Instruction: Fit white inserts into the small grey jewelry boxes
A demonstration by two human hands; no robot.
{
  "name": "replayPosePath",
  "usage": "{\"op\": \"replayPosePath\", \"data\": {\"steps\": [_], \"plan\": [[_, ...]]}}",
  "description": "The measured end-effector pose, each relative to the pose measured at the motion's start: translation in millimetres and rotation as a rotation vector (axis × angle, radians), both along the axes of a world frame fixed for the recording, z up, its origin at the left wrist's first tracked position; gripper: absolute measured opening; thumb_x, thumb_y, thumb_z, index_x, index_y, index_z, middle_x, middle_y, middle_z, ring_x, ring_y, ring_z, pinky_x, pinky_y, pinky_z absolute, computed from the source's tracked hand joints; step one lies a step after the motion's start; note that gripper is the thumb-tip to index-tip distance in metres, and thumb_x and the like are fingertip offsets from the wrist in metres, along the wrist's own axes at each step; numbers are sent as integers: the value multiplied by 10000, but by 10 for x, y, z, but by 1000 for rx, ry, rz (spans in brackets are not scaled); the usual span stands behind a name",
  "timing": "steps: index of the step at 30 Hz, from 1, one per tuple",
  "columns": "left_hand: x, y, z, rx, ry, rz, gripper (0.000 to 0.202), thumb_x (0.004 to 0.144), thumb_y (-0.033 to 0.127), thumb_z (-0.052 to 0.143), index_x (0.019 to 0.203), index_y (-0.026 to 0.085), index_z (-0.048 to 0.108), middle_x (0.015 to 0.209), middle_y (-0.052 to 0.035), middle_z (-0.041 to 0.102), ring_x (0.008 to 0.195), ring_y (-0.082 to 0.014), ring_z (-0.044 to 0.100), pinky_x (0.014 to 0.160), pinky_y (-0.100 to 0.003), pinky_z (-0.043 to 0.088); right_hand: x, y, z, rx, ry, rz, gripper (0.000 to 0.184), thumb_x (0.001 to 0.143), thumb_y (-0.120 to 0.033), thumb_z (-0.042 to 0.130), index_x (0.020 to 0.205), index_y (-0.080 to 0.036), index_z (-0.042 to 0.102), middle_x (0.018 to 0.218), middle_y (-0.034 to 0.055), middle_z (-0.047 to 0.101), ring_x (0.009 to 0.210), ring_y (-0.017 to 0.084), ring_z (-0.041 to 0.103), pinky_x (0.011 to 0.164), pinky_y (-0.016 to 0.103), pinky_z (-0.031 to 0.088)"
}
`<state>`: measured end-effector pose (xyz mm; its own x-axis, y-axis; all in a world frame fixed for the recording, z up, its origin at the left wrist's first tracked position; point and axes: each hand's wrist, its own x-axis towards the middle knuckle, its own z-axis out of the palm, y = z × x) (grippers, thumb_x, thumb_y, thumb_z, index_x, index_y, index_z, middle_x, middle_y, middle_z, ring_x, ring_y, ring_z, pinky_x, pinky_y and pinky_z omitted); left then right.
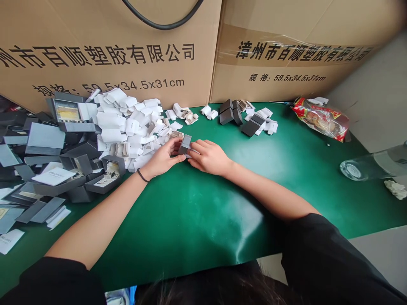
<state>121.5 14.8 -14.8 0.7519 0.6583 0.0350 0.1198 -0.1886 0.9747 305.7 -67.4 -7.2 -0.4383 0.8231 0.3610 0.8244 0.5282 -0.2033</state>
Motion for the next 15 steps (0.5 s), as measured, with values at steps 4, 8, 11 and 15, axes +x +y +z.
{"op": "replayPosePath", "data": {"steps": [4, 8, 11, 15], "plan": [[-47, 42, 22, -27, 19, -61, 669, 746, 376, 689, 1331, 171, 437, 1305, -135, 537, 1202, -282, 524, 1020, -433, 439, -2, 18, -7, 37, -55, 83, 350, 963, -358, 296, 910, -186, 596, 919, 112, 579, 923, 250, 498, 799, 398, 411], [-99, 65, 55, -38, 31, -83, 635, 791, 450, 629, 1334, 163, 472, 1294, -130, 559, 1184, -307, 530, 976, -427, 471, 42, 41, 17, -1, 105, 111, 435, 894, -571, 404, 1044, -197, 567, 996, 103, 579, 973, 263, 481, 840, 400, 399], [-108, 59, 70, -14, 14, -78, 602, 817, 491, 584, 1310, 154, 513, 1270, -112, 585, 1192, -311, 520, 1005, -428, 441, 59, 54, 42, -55, 158, 143, 572, 799, -683, 475, 1109, -207, 548, 1051, 106, 567, 996, 277, 462, 870, 417, 389], [-100, 42, 73, -3, 16, -70, 637, 822, 514, 569, 1343, 155, 493, 1325, -95, 558, 1252, -318, 469, 1060, -433, 384, 38, 70, 40, -98, 167, 120, 538, 821, -651, 474, 1103, -201, 561, 1059, 107, 571, 982, 274, 454, 860, 426, 401]]}}
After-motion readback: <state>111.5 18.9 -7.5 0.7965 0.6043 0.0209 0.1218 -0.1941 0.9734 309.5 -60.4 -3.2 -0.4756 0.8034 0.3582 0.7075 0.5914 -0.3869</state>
